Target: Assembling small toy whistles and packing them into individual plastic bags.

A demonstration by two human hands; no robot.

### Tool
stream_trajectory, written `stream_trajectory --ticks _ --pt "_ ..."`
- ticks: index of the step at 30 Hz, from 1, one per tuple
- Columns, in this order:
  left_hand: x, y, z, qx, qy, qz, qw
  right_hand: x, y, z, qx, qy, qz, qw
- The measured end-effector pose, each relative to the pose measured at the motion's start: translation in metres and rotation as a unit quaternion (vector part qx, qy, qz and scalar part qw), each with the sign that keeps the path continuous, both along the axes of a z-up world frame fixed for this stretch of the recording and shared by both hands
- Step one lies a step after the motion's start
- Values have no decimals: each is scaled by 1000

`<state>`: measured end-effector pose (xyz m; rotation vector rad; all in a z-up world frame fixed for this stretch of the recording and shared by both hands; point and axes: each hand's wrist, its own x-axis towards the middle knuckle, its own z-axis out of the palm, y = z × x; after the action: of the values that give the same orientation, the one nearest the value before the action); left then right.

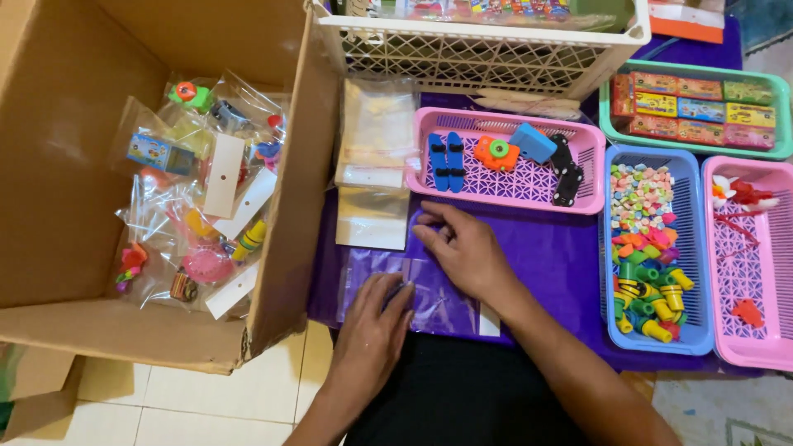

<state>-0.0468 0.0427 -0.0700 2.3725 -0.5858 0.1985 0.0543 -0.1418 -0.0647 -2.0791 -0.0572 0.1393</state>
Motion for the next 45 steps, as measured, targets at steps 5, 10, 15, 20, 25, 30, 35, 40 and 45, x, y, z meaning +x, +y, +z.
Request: stream_trajectory --ticks 5,10,15,20,25,30,35,40,45 --pt "-2 8 -9 10 7 -7 1000 6 18 5 195 124 -30 972" --pt "-9 11 -15 89 -3 -30 996 5 26 9 142 182 -43 972" --pt "-10 10 -3 176 14 -21 984 11 28 14 162 201 -34 965" --pt "3 6 -7 156 18 -13 988 15 22 14 315 247 -26 916" --pt "28 1 -8 160 2 22 987 18 20 15 358 267 -33 894" --pt "45 3 -10 71 0 31 997 17 20 13 403 264 -33 876" --pt "43 13 -48 123 4 72 990 14 21 -4 422 233 -59 874" --pt "15 14 -7 117 25 61 991 9 18 -1 402 222 -62 886" --pt "-17 20 37 127 48 0 991 11 15 15 69 82 5 994"
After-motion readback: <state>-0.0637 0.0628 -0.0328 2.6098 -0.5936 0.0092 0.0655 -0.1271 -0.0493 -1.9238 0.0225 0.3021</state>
